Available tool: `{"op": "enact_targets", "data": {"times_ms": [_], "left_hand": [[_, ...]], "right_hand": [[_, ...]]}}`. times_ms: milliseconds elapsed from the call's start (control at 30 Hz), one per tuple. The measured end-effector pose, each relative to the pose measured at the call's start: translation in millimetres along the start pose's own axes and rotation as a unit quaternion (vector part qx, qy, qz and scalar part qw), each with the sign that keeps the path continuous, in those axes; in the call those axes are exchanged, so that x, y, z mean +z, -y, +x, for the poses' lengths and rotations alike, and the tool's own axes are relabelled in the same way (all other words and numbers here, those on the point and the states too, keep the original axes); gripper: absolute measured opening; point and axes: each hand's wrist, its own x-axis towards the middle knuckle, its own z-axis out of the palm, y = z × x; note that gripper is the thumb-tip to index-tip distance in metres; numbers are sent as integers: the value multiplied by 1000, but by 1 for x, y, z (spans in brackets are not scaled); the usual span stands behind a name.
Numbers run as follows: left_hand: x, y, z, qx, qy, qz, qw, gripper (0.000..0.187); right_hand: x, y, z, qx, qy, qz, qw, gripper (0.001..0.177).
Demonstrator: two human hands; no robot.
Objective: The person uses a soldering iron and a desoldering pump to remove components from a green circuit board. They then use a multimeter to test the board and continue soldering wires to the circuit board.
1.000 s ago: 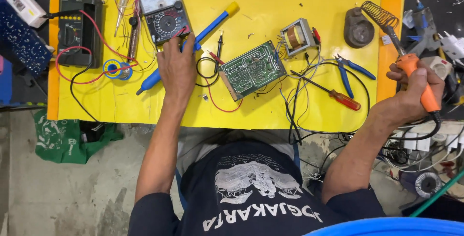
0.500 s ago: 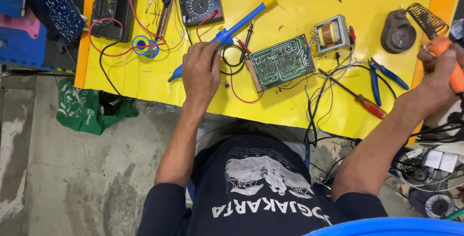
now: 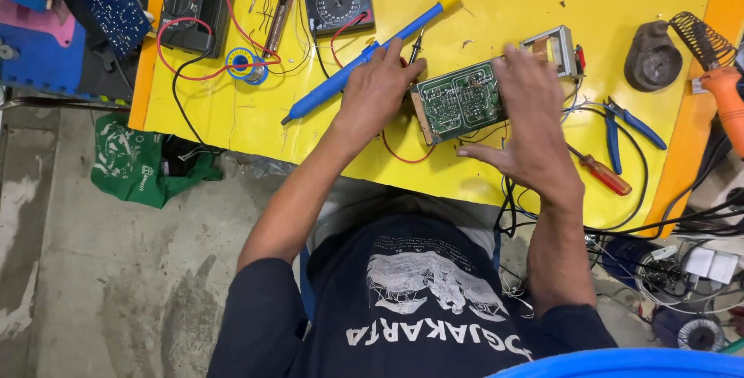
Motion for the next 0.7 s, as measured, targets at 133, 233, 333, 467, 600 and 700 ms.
{"op": "enact_targets", "data": {"times_ms": [133,233,333,467,600,700], "left_hand": [[19,13,12,41,-27,120,992,18],[24,23,9,72,-71,180,979,16],[6,31,1,126,-29,149,980,19],[-19,42,-18,128,-93,15,987,26],[-12,50,-40,75,-250,-186,947,24],[-5,42,-40,36,-371,-259,891,21]], "right_hand": [[9,-2,30,-58,67,-116,989,128],[10,-16,31,-107,51,-140,983,115],[-7,-23,23,-144,17,-103,984,109],[-17,-29,14,-76,-17,-41,996,109],[3,-28,21,-48,-11,-147,988,109],[31,-30,21,-57,-56,-111,991,107]]}}
